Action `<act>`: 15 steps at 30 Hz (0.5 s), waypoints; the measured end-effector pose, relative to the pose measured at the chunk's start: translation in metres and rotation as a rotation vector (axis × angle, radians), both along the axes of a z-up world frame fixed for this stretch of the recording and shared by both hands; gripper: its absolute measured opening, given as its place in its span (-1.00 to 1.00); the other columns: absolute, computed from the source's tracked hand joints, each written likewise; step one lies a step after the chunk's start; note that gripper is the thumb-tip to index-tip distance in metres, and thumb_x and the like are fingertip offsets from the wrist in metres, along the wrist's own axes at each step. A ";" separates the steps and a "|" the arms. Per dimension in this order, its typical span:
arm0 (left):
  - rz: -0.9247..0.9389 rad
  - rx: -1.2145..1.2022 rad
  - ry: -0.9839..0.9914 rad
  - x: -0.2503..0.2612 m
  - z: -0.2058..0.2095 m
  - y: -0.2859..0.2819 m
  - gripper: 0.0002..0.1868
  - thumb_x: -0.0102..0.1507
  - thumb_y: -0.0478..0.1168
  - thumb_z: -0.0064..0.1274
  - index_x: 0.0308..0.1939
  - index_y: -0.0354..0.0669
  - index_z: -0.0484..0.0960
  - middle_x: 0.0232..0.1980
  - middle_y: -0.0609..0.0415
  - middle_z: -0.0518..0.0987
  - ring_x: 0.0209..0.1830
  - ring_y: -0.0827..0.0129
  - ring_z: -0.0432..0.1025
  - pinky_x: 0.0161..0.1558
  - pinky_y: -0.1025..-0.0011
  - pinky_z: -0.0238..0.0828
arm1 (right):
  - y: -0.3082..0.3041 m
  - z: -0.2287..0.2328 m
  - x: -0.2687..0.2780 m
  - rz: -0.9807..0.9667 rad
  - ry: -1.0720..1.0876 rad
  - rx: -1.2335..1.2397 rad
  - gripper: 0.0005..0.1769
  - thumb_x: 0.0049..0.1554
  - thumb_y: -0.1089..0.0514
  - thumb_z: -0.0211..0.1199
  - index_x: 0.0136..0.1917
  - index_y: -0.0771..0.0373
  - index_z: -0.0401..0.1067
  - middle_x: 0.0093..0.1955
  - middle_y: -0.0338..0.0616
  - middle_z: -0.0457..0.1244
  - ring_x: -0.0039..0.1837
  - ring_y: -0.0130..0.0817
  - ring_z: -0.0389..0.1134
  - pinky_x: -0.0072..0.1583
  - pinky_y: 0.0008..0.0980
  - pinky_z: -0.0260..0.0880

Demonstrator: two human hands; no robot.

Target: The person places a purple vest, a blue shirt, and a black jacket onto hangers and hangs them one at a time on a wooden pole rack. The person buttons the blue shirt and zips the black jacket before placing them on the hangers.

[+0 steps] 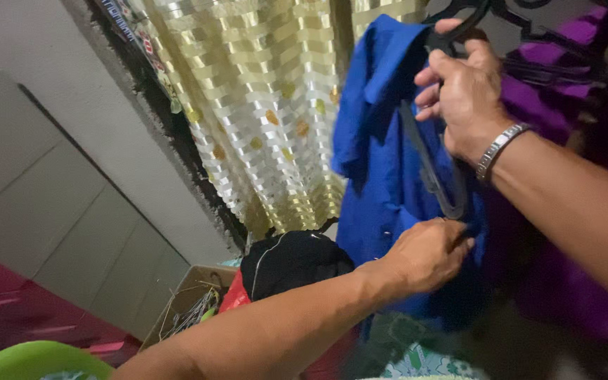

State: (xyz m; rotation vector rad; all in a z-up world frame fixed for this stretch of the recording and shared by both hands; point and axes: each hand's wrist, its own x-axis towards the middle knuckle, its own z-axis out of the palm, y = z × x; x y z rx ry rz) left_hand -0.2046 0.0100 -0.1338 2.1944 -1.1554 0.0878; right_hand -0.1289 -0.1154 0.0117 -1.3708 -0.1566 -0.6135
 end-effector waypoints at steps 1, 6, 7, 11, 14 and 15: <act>-0.033 -0.030 -0.017 -0.003 0.003 0.003 -0.71 0.40 -0.07 -0.05 -0.20 -0.26 0.55 -0.17 -0.28 0.61 -0.08 -0.22 0.50 -0.04 -0.04 0.41 | -0.001 -0.006 0.004 -0.016 -0.040 -0.030 -0.56 0.32 0.17 0.10 0.45 0.01 0.25 -0.17 -0.17 0.29 -0.34 -0.47 0.28 -0.36 -0.44 0.36; -0.069 -0.020 -0.007 -0.010 0.032 0.008 -0.72 0.40 -0.08 -0.05 -0.16 -0.27 0.51 -0.22 -0.29 0.59 -0.11 -0.23 0.49 -0.09 -0.04 0.39 | -0.005 -0.028 -0.002 -0.084 -0.096 -0.206 -0.56 0.31 0.25 0.13 0.44 0.04 0.32 -0.12 -0.24 0.30 -0.27 -0.55 0.27 -0.28 -0.50 0.38; -0.083 -0.050 0.029 -0.007 0.035 0.010 -0.75 0.39 -0.09 -0.05 -0.10 -0.22 0.56 -0.18 -0.25 0.62 -0.08 -0.18 0.52 -0.07 0.01 0.43 | -0.008 -0.028 -0.008 -0.012 -0.095 -0.271 -0.56 0.30 0.23 0.12 0.43 0.04 0.32 -0.11 -0.25 0.31 -0.24 -0.56 0.29 -0.24 -0.50 0.40; -0.085 -0.228 0.076 0.006 0.044 0.021 -0.67 0.34 -0.10 -0.02 0.15 -0.03 0.60 0.05 -0.10 0.66 0.05 0.01 0.59 0.04 0.19 0.52 | -0.018 -0.015 -0.037 0.224 -0.011 -0.450 -0.53 0.21 0.24 0.19 0.39 0.08 0.36 -0.07 -0.25 0.36 -0.17 -0.57 0.32 -0.14 -0.49 0.42; 0.042 -0.102 0.130 0.014 0.056 0.032 -0.65 0.34 -0.08 -0.01 0.19 0.09 0.64 0.01 -0.08 0.71 0.06 0.06 0.61 0.05 0.21 0.52 | -0.019 0.003 -0.052 0.325 0.164 -0.581 -0.49 0.15 0.24 0.22 0.38 0.03 0.38 -0.07 -0.25 0.42 -0.14 -0.57 0.37 -0.11 -0.50 0.41; 0.038 -0.103 0.129 0.012 0.058 0.032 -0.65 0.34 -0.08 -0.01 0.19 0.09 0.64 0.01 -0.08 0.71 0.06 0.06 0.61 0.05 0.21 0.52 | -0.019 0.009 -0.055 0.322 0.164 -0.582 -0.49 0.15 0.24 0.22 0.38 0.03 0.38 -0.07 -0.25 0.42 -0.14 -0.57 0.37 -0.11 -0.50 0.41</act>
